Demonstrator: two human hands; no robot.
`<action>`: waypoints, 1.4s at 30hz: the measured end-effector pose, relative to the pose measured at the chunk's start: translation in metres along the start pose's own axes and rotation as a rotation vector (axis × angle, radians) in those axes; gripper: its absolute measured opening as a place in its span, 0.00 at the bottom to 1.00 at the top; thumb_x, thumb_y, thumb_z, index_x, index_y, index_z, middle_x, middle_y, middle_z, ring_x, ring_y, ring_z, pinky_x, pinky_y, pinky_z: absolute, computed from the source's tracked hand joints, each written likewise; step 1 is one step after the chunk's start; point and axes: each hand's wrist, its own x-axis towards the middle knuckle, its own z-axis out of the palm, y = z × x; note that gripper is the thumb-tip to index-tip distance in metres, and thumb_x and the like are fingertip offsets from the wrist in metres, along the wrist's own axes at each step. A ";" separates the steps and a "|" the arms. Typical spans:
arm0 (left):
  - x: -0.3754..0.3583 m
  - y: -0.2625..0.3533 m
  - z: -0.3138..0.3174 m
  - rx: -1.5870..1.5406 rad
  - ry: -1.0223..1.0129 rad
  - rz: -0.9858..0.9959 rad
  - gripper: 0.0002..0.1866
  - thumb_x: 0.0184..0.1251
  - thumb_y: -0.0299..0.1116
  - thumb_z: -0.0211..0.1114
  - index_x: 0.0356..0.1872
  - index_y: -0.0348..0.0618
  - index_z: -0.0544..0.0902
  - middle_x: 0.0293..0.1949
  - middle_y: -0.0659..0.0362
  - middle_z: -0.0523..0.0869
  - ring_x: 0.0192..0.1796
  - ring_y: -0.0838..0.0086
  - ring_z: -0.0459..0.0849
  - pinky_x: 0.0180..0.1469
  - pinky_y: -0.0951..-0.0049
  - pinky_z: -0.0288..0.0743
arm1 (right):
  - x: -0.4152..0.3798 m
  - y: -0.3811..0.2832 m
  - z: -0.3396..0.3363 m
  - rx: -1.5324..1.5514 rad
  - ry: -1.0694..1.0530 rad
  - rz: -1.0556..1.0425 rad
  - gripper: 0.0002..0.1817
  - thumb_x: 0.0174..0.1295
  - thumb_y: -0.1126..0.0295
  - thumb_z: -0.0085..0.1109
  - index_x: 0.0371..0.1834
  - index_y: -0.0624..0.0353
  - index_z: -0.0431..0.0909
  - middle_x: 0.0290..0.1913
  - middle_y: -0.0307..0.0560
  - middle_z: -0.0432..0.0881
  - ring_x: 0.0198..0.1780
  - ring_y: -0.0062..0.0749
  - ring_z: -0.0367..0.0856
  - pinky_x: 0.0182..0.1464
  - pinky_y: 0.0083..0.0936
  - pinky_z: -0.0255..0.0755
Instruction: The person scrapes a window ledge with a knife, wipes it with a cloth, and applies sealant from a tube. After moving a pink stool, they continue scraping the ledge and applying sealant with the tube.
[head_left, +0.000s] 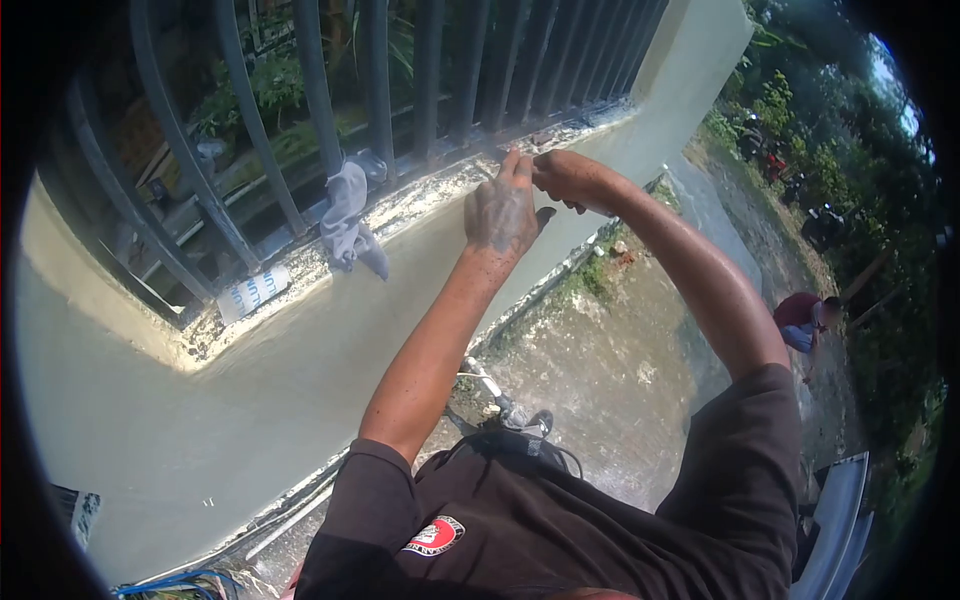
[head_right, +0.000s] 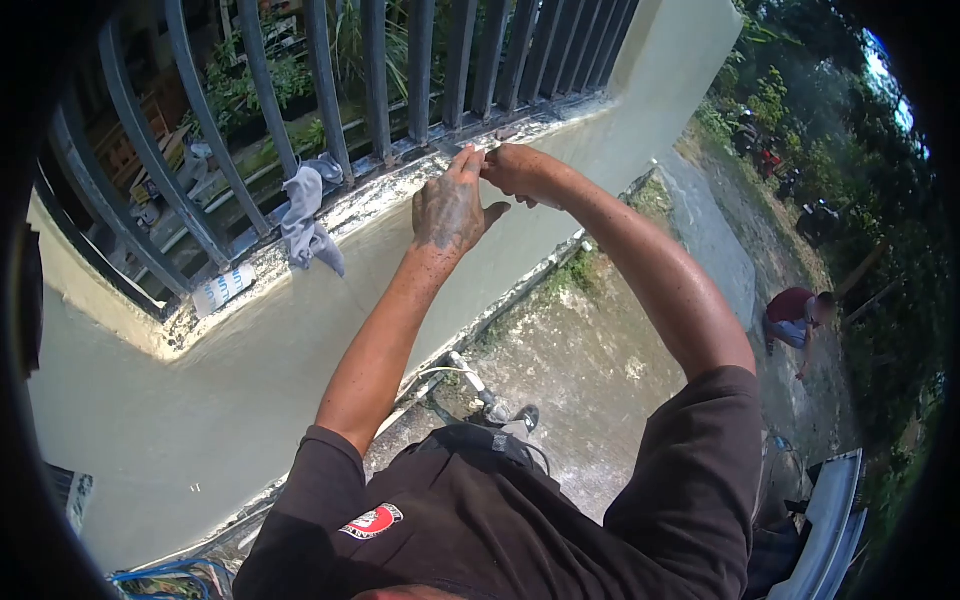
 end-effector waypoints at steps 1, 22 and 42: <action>0.003 0.003 0.001 0.003 -0.028 0.037 0.44 0.55 0.52 0.77 0.70 0.45 0.69 0.74 0.58 0.69 0.58 0.53 0.85 0.58 0.54 0.83 | -0.008 0.003 -0.003 0.011 0.006 0.026 0.25 0.76 0.53 0.43 0.47 0.68 0.78 0.24 0.48 0.78 0.22 0.32 0.80 0.22 0.31 0.77; 0.069 0.014 0.050 0.102 0.044 -0.146 0.46 0.59 0.47 0.74 0.75 0.37 0.62 0.78 0.59 0.62 0.52 0.57 0.88 0.54 0.59 0.85 | 0.058 0.049 -0.018 -0.688 0.338 -0.270 0.09 0.67 0.70 0.55 0.45 0.64 0.73 0.34 0.54 0.87 0.38 0.49 0.90 0.40 0.39 0.85; 0.053 0.019 0.036 0.010 -0.002 -0.129 0.48 0.59 0.46 0.75 0.76 0.37 0.61 0.78 0.55 0.62 0.60 0.55 0.84 0.61 0.59 0.81 | 0.039 0.037 -0.015 -0.796 0.298 -0.224 0.11 0.67 0.69 0.54 0.48 0.64 0.76 0.40 0.56 0.88 0.42 0.49 0.90 0.44 0.40 0.84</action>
